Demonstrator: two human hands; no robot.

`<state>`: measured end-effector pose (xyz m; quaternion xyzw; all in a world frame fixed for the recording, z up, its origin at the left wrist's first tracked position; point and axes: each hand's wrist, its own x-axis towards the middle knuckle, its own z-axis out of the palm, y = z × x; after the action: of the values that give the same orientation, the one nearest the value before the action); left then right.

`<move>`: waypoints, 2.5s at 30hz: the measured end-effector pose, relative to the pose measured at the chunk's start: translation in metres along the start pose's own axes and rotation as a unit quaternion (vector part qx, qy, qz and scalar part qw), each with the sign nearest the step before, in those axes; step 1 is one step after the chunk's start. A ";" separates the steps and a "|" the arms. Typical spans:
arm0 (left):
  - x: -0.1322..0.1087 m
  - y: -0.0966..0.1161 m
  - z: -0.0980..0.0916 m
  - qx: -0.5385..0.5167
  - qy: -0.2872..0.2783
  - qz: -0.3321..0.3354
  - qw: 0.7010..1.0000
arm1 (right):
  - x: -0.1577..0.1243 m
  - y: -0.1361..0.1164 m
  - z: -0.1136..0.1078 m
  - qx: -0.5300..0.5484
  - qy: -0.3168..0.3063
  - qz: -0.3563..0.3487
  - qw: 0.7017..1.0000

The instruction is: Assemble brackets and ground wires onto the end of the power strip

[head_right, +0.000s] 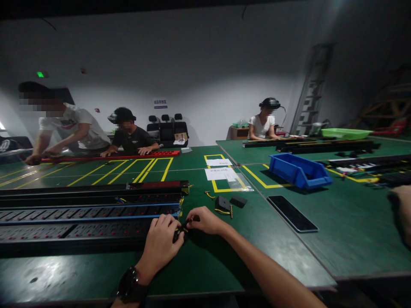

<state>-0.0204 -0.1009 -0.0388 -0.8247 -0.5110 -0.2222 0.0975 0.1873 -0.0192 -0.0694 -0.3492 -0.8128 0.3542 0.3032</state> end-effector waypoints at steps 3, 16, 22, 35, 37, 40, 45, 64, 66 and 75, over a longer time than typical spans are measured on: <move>0.000 0.001 0.000 0.007 0.000 -0.004 1.000 | 0.000 -0.003 0.004 -0.007 0.030 -0.009 0.999; 0.000 0.002 0.001 0.020 0.007 0.005 1.000 | 0.000 0.001 0.004 -0.004 0.021 0.002 1.000; -0.001 0.002 0.002 0.017 0.002 0.002 1.000 | 0.000 -0.001 0.004 -0.006 0.014 0.003 1.000; 0.000 0.003 0.001 0.017 -0.010 -0.004 1.000 | 0.000 -0.002 0.002 -0.014 0.005 0.000 1.000; 0.000 0.003 0.001 0.018 -0.014 -0.006 1.000 | -0.001 -0.002 0.003 -0.016 0.004 -0.001 1.000; 0.001 0.003 0.001 0.020 -0.017 -0.009 1.000 | -0.001 -0.002 0.002 -0.017 0.006 -0.001 1.000; 0.000 0.003 0.000 0.016 -0.017 -0.009 1.000 | -0.001 -0.003 0.002 -0.013 0.006 -0.004 1.000; 0.000 0.002 0.002 0.013 -0.007 -0.005 1.000 | 0.000 -0.003 0.002 -0.017 0.003 -0.006 1.000; 0.000 0.002 0.003 0.018 -0.006 -0.004 1.000 | 0.000 -0.003 0.002 -0.016 0.002 -0.007 1.000; 0.000 0.001 0.004 0.016 -0.001 -0.001 1.000 | -0.001 -0.006 0.002 -0.023 -0.001 -0.006 1.000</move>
<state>-0.0185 -0.0997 -0.0418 -0.8227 -0.5153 -0.2136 0.1098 0.1844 -0.0241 -0.0660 -0.3509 -0.8232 0.3339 0.2961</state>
